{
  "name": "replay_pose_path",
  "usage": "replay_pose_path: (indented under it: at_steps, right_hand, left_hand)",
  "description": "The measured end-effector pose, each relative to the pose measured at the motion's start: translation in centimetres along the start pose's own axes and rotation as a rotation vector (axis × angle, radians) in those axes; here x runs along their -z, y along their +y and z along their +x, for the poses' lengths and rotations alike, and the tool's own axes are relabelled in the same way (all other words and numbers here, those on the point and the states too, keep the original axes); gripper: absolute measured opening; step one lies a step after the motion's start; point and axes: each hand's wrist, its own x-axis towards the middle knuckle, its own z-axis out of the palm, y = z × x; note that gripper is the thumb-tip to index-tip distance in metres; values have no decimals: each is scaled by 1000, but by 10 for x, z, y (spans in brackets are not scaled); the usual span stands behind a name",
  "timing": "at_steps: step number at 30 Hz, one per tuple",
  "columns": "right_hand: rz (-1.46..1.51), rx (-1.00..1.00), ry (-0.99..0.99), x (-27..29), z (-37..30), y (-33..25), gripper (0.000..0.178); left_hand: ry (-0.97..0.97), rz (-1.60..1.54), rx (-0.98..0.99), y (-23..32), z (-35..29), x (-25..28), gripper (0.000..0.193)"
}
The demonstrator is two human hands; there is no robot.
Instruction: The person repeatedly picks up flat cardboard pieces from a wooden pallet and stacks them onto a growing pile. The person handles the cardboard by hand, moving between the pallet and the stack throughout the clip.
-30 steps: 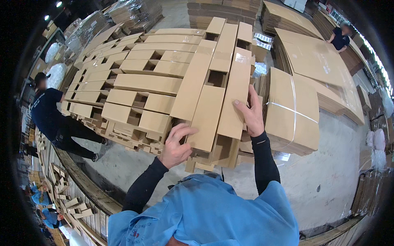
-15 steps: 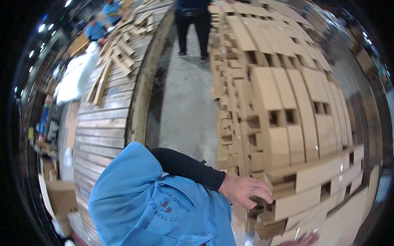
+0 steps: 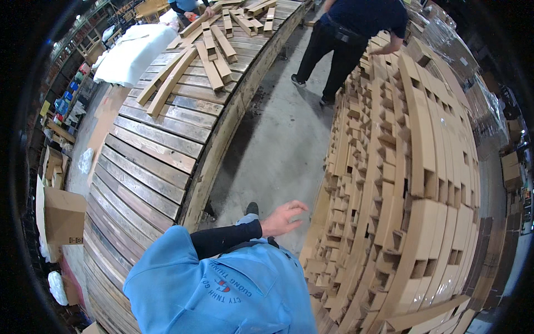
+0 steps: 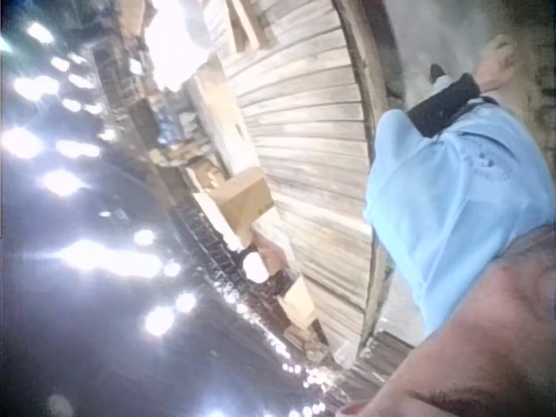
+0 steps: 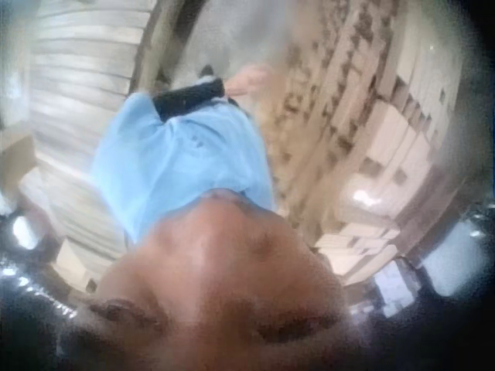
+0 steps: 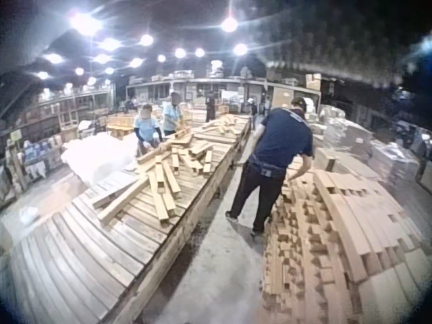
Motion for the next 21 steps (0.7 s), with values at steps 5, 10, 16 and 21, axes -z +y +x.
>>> replay_pose_path:
  at_steps: [5, 10, 16, 21]
  right_hand:
    - [152, -205, -229, -104, -13, -106, 54]
    - [400, -320, -379, -214, -17, -209, 51]
    - [896, -612, -533, -388, -54, -381, 46]
    - [1240, -676, -1075, -525, -151, -568, 52]
  left_hand:
    - [-43, 120, 90, -95, 11, 109, 30]
    - [42, 239, 219, -173, 21, 206, 34]
    - [314, 196, 940, -344, -44, 256, 44]
    - [568, 203, 1583, -396, -173, 270, 59]
